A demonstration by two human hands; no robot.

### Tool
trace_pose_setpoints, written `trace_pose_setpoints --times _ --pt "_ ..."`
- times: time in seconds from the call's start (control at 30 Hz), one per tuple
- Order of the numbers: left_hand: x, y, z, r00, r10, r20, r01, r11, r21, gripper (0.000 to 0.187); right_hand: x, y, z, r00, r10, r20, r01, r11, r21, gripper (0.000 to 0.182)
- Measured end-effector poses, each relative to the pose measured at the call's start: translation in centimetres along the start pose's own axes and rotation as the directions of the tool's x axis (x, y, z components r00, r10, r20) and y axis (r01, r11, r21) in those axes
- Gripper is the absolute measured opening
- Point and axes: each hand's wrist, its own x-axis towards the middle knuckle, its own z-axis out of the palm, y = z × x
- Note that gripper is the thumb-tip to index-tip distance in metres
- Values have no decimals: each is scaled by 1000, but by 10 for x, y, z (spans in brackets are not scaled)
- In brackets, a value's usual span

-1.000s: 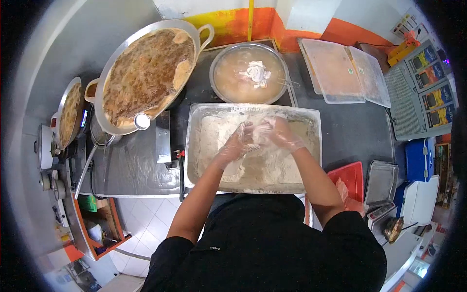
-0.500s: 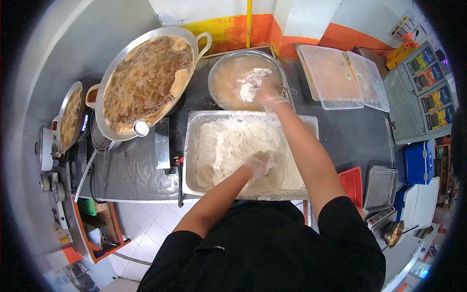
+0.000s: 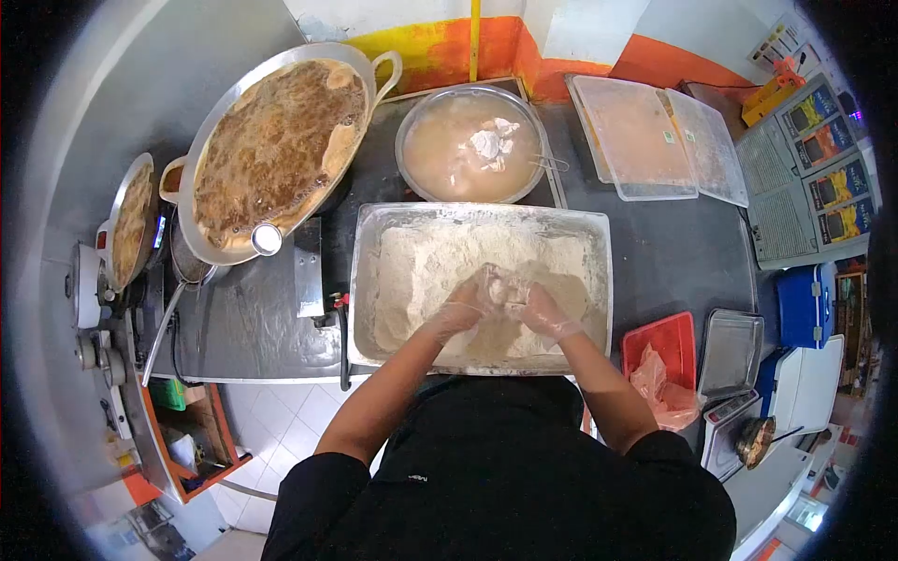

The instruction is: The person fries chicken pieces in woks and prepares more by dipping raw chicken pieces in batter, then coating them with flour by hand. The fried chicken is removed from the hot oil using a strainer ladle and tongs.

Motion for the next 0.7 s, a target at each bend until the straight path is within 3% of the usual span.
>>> trace_pose_setpoints --times 0.07,0.17,0.23,0.3,0.37,0.43,0.5,0.6,0.7 --pt "2 15 -13 1000 9 21 -12 992 129 75 -7 -9 -12 990 141 5 -136 968 -212 35" --pt "27 -8 -23 990 -84 -110 130 835 535 91 -27 -25 -16 925 -282 -255 174 910 -376 29" --pt "45 -20 -21 980 -172 -102 199 789 581 96 -19 -19 -25 947 -211 -240 122 933 -338 28" --pt "58 -19 -1 991 100 -90 39 424 905 90 -7 -16 -38 924 -233 -304 132 939 -318 27" --pt "77 -37 20 998 7 62 -53 605 794 84 5 -17 -52 852 -319 -415 199 930 -308 26" --pt "72 -43 42 978 120 168 -205 657 726 68 16 -63 -71 795 -364 -486 205 914 -349 26" --pt "51 -35 57 888 403 221 -421 522 742 48 45 -88 -82 775 -360 -520 223 925 -307 26" --pt "40 -25 63 941 138 310 -335 530 779 31 103 -104 -95 822 -323 -469 256 945 -202 26" --pt "30 -34 55 903 -63 425 -346 480 806 26 151 -111 -94 850 -328 -412 259 942 -214 29"
